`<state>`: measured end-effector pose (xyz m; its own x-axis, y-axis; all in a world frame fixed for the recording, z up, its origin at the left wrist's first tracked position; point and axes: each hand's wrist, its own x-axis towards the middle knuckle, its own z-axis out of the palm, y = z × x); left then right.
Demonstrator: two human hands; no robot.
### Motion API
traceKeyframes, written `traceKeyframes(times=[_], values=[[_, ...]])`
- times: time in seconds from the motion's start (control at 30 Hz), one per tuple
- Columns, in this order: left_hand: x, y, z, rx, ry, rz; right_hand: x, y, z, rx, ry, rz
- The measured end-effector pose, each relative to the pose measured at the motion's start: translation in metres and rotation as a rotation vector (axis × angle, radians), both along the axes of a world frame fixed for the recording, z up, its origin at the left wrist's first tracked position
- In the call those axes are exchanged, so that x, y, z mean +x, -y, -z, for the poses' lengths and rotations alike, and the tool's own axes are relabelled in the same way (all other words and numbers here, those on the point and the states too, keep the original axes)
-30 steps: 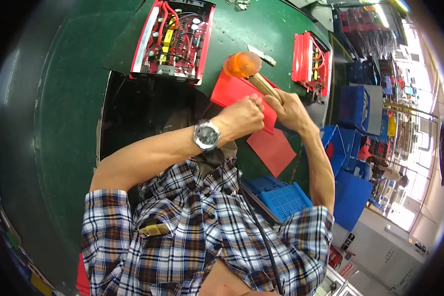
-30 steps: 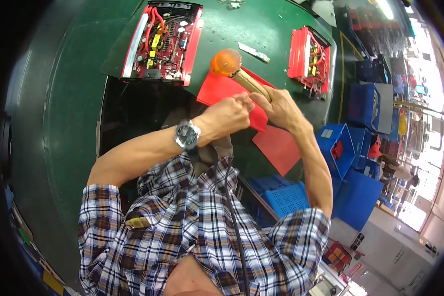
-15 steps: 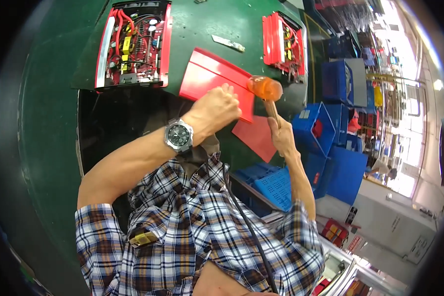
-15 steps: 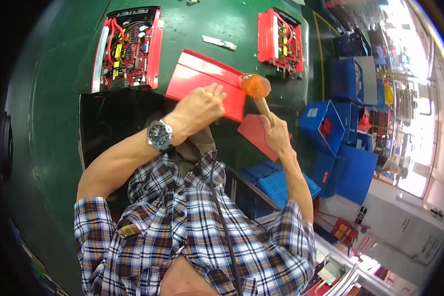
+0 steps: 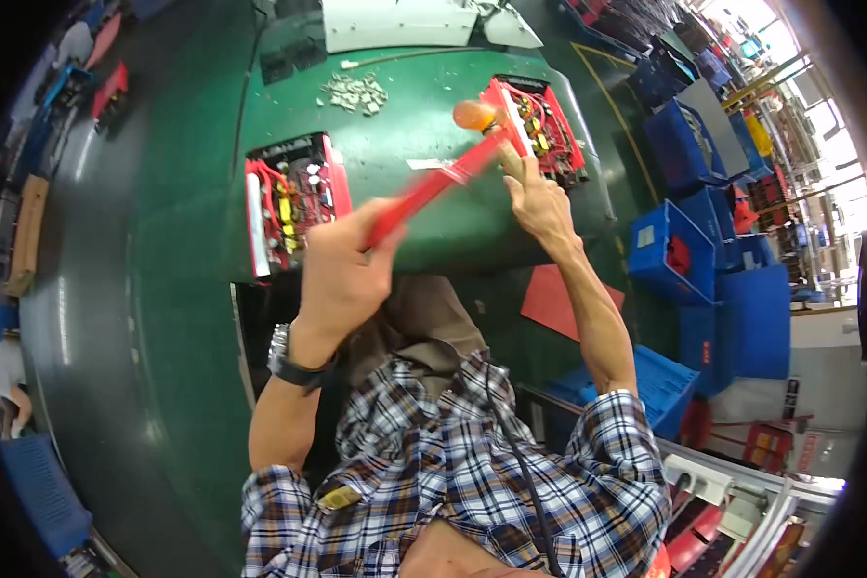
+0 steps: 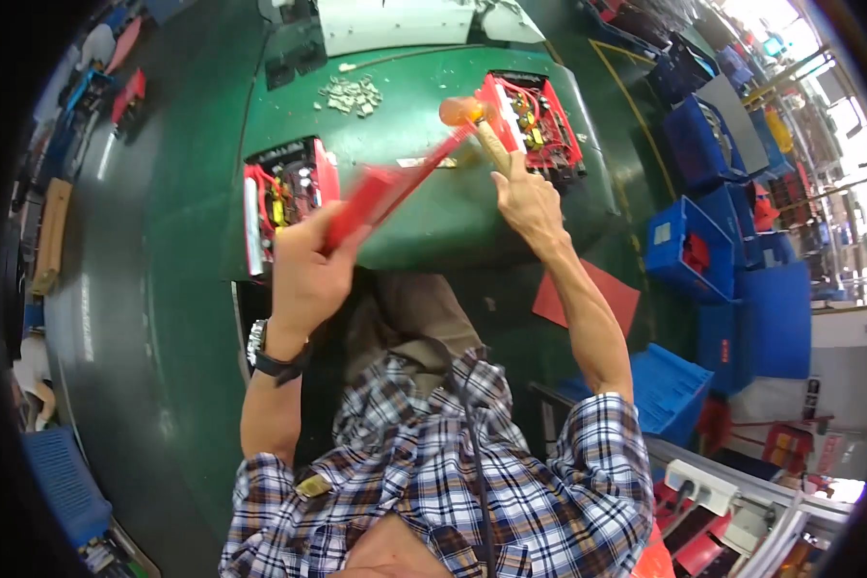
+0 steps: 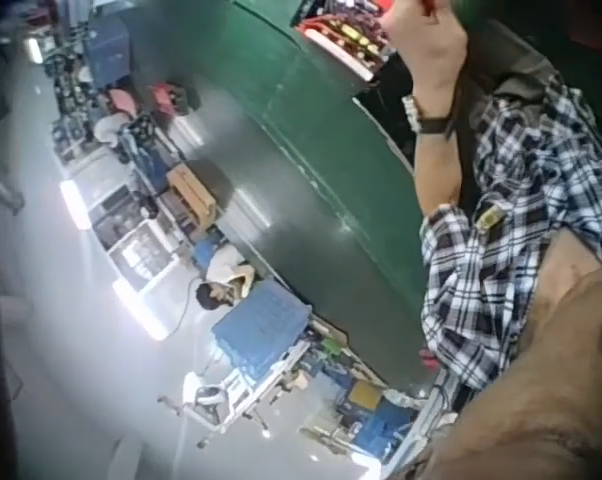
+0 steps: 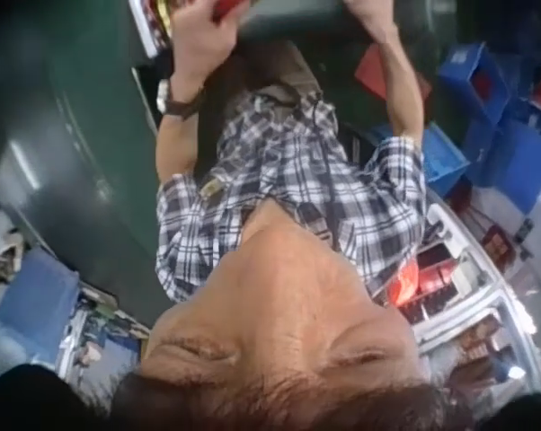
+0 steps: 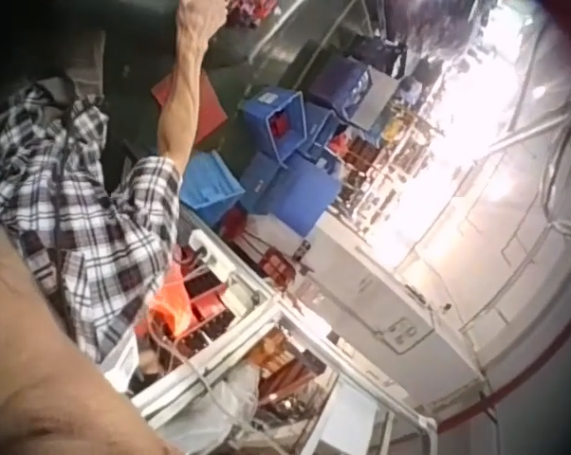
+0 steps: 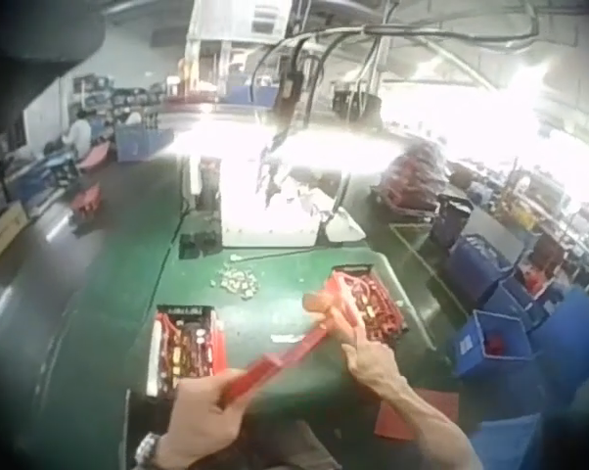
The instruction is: Assembling electronic components into a red housing using an electric screwdriver and a mallet.
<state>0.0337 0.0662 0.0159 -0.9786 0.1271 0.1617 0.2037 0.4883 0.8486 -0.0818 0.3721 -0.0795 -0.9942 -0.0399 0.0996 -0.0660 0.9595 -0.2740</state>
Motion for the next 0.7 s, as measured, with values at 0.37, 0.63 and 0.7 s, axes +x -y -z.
traceKeyframes(times=[0.37, 0.63, 0.7], values=[[-0.001, 0.07, 0.06, 1.081, 0.337, -0.091, 0.06, 0.158, -0.033, -1.004, 0.235, -0.36], [-0.052, 0.123, 0.075, 0.157, -0.045, -0.426, 0.025, 0.245, -0.027, -0.751, 0.222, -0.236], [-0.068, 0.141, 0.089, 0.339, 0.096, -0.358, 0.014, 0.261, -0.019, -0.642, 0.229, -0.202]])
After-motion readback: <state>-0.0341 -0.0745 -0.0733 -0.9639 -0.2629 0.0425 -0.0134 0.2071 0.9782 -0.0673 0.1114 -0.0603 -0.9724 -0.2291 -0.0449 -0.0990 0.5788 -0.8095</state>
